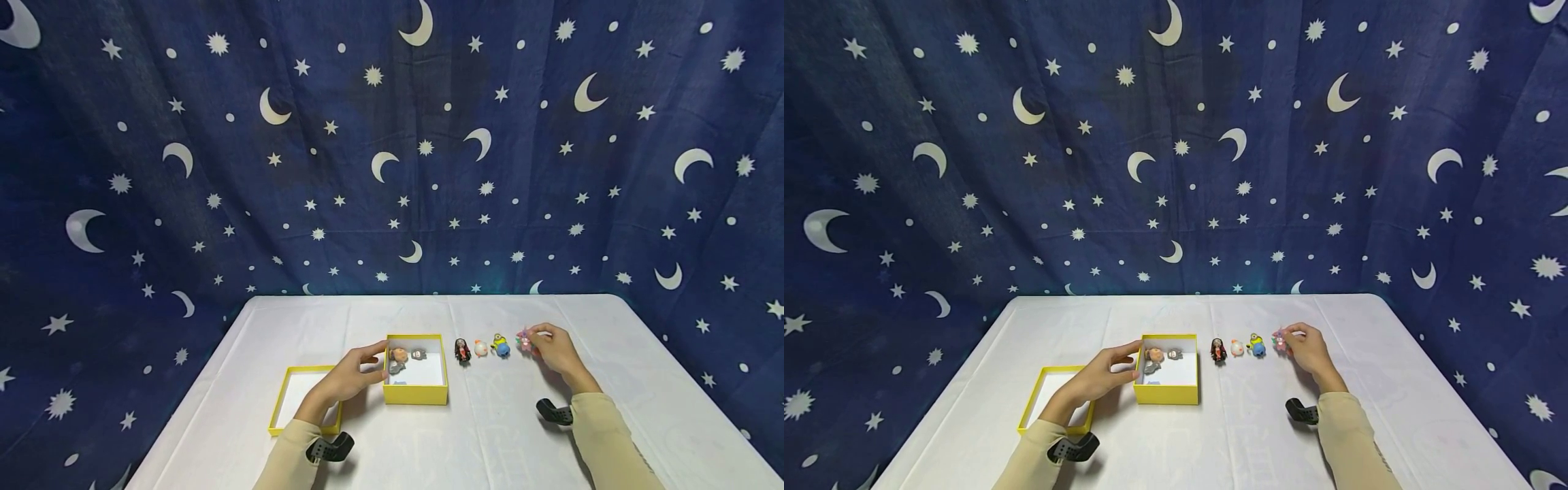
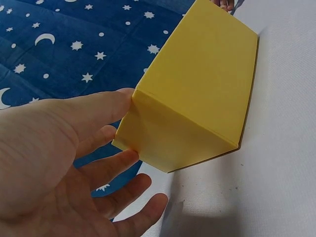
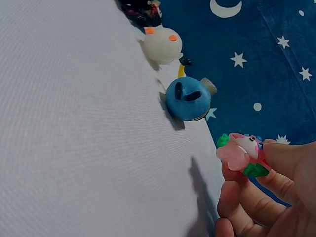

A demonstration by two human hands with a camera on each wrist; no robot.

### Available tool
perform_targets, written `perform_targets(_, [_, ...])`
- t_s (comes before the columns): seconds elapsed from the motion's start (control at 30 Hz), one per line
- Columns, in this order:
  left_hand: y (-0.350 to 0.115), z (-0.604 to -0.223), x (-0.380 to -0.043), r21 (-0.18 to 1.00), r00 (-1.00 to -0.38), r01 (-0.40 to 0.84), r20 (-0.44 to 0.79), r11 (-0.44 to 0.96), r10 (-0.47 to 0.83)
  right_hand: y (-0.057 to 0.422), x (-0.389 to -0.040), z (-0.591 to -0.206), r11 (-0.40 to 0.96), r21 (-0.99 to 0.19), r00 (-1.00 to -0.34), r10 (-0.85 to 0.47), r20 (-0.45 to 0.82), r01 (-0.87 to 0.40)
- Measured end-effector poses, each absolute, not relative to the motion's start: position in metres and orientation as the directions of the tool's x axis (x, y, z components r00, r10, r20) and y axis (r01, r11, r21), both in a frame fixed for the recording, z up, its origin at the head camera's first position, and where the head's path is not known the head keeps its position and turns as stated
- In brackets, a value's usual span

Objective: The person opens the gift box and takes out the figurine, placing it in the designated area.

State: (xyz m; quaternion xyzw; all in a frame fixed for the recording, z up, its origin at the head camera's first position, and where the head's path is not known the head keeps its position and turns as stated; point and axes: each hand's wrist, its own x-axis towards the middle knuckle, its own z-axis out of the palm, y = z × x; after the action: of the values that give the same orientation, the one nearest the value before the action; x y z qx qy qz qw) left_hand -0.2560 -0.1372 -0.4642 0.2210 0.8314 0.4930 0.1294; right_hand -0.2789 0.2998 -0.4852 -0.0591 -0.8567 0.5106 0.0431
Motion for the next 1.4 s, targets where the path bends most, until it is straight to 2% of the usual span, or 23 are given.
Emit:
perform_targets(0.67, [-0.1363,-0.4627,-0.2543,0.876,-0.873,0.227,-0.011,0.426,0.487,0.2965,-0.2792,-0.4938,0.519,-0.855,-0.995,0.086,0.056,-0.004])
perform_targets(1.0, [-0.1366,-0.4643,-0.2557,0.870,-0.868,0.249,0.006,0.426,0.496,0.2907,-0.2795,-0.4902,0.608,-0.793,-0.995,0.098,0.026,0.039])
perform_targets(1.4, [-0.1367,-0.4646,-0.2565,0.874,-0.868,0.244,0.005,0.420,0.496,0.2907,-0.2789,-0.4903,0.623,-0.780,-0.994,0.107,0.023,0.049])
